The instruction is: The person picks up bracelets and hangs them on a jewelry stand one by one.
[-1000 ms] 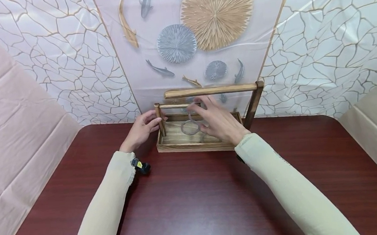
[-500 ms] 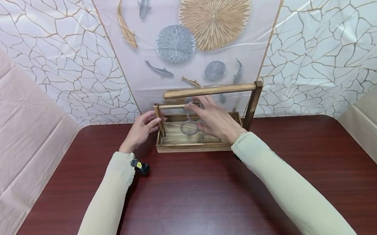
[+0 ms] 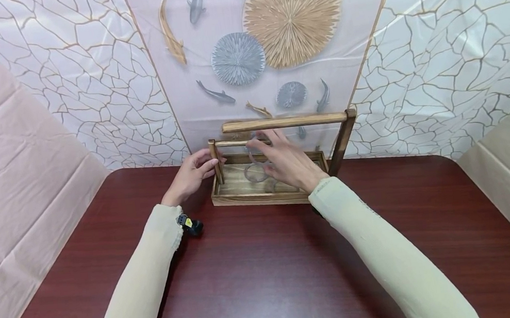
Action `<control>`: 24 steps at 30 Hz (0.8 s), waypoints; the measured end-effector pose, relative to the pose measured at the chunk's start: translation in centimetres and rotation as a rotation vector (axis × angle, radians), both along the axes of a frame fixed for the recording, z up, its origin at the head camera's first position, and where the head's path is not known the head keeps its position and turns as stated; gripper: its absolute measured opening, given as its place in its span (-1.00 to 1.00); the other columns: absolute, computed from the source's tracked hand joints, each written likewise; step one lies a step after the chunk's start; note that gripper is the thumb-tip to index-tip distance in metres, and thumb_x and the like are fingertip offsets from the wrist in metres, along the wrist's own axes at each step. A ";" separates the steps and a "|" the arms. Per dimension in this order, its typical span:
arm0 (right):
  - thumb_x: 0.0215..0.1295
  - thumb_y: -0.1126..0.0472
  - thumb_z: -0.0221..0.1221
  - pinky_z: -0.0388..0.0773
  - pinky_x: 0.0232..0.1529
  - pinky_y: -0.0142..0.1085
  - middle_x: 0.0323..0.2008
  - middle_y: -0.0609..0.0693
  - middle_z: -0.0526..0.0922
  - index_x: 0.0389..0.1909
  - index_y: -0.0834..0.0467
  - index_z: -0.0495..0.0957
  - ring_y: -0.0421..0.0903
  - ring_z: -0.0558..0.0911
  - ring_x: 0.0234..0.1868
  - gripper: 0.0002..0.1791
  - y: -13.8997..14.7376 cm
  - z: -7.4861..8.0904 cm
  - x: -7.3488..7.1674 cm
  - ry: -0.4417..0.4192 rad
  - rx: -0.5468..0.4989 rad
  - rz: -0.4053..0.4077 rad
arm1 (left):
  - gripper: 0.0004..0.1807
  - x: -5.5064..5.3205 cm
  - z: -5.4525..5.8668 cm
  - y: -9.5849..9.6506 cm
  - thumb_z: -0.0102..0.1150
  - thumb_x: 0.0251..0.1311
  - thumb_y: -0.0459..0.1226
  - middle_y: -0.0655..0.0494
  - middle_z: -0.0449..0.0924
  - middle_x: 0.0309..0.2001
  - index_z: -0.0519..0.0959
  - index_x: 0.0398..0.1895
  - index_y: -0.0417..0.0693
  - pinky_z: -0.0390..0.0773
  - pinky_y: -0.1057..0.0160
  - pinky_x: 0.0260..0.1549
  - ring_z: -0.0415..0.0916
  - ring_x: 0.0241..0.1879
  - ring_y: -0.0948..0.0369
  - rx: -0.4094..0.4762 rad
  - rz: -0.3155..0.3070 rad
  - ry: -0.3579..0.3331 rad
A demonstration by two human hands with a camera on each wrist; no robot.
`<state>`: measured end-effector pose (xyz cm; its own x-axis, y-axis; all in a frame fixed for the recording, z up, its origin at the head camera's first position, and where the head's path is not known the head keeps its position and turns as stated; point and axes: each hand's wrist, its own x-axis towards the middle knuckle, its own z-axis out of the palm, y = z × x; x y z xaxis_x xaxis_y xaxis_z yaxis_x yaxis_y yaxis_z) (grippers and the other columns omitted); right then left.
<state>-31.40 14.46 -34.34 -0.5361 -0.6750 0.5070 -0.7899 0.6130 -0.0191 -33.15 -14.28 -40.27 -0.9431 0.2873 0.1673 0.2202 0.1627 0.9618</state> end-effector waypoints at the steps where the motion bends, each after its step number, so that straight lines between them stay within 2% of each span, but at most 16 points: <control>1: 0.12 0.39 0.40 0.67 -0.05 -0.09 0.30 0.21 0.43 0.31 0.01 0.46 0.17 0.41 0.31 -0.30 0.0 -0.1 0.0 -0.003 0.000 -0.002 | -0.62 0.0 0.0 0.0 0.03 0.51 -0.26 -0.29 0.60 0.21 0.51 0.26 -0.26 0.47 -0.07 0.34 0.52 0.32 -0.02 -0.001 0.000 -0.001; 5: 0.11 0.39 0.41 0.68 -0.10 -0.10 0.31 0.21 0.42 0.31 0.01 0.45 0.17 0.41 0.32 -0.28 -0.2 -0.2 -0.1 -0.015 0.002 -0.009 | -0.63 0.0 0.0 0.0 0.03 0.51 -0.26 -0.27 0.61 0.20 0.51 0.26 -0.26 0.46 -0.08 0.35 0.51 0.33 -0.02 0.000 -0.001 -0.002; 14: 0.15 0.38 0.40 0.66 -0.01 -0.09 0.35 0.18 0.39 0.33 -0.01 0.45 0.16 0.36 0.37 -0.30 -0.8 0.0 -0.1 -0.055 0.021 -0.023 | -0.62 0.1 0.1 0.0 0.03 0.51 -0.25 -0.24 0.63 0.19 0.51 0.26 -0.24 0.47 -0.08 0.35 0.52 0.32 -0.01 0.000 0.007 -0.002; 21: 0.15 0.37 0.40 0.62 0.07 -0.04 0.33 0.18 0.40 0.32 -0.03 0.44 0.17 0.37 0.35 -0.31 -1.1 -0.1 -0.1 -0.051 0.019 -0.023 | -0.63 0.1 0.2 0.0 0.04 0.51 -0.24 -0.26 0.62 0.20 0.52 0.26 -0.20 0.47 -0.10 0.34 0.52 0.31 -0.01 -0.007 0.005 -0.003; 24: 0.16 0.37 0.39 0.62 0.04 -0.05 0.33 0.17 0.40 0.31 -0.03 0.44 0.16 0.37 0.34 -0.31 -1.3 -0.1 -0.1 -0.053 0.021 -0.023 | -0.64 0.1 0.1 -0.1 0.04 0.51 -0.25 -0.27 0.62 0.20 0.53 0.25 -0.21 0.47 -0.10 0.34 0.52 0.31 -0.02 -0.006 0.002 0.000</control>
<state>-31.53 13.16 -34.43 -0.5774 -0.6720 0.4637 -0.7735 0.6320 -0.0472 -33.06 -14.36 -40.12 -0.9437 0.2864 0.1656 0.2197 0.1685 0.9609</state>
